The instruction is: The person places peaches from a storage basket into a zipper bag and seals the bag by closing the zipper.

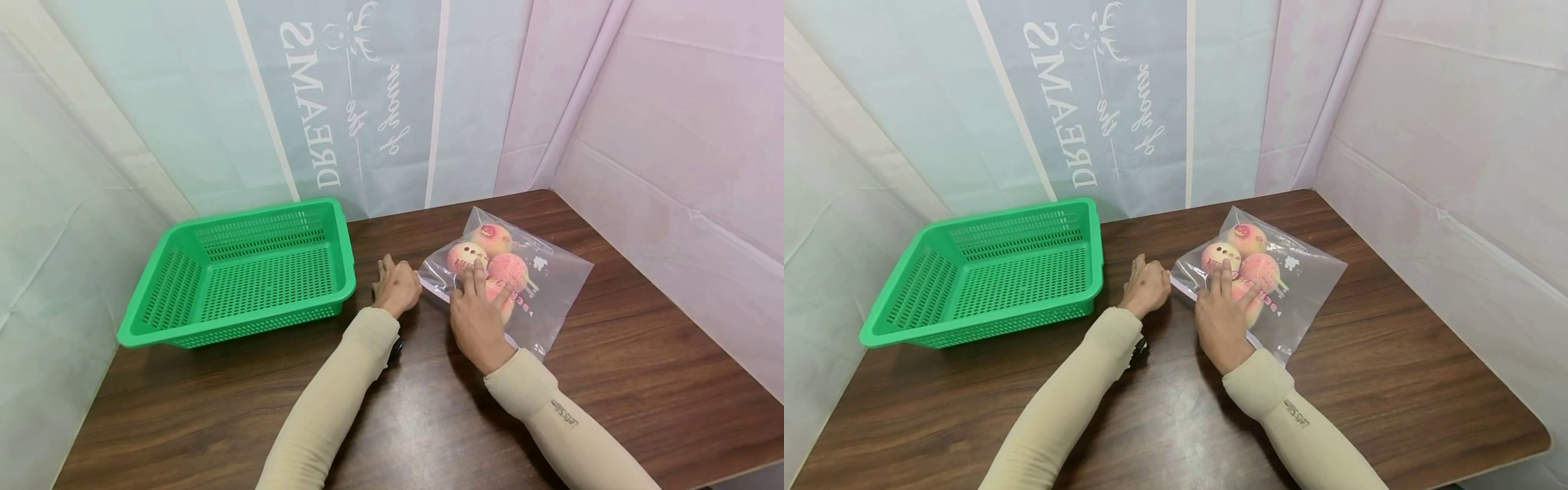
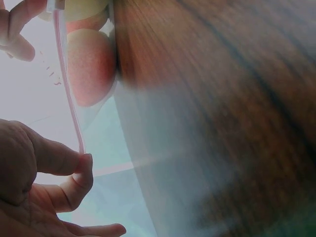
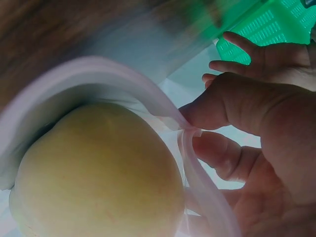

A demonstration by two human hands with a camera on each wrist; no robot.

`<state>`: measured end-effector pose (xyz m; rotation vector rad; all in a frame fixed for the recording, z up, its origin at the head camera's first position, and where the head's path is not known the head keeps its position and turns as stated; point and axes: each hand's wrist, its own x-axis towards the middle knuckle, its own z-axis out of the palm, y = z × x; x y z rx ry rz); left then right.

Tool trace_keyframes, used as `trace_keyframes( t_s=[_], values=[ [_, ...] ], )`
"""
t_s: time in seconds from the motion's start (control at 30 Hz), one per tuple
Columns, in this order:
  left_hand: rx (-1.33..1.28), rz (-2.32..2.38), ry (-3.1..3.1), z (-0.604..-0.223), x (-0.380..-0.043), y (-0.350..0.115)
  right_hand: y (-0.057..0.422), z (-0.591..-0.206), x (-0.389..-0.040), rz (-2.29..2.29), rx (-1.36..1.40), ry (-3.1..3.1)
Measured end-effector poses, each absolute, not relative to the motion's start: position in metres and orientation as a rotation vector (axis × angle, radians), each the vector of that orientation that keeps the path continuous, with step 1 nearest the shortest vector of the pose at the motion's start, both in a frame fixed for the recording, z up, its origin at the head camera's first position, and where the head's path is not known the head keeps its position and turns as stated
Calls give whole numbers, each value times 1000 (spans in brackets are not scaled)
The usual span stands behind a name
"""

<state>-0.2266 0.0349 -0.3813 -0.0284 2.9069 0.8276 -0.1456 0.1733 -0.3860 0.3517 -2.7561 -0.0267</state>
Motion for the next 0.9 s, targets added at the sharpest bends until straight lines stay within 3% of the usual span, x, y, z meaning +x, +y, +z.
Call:
trace_keyframes(
  t_s=[0.9],
  values=[
    [-15,847,2922,-386,-225,35,183,-388,-139,-49,345,-2720]
  ],
)
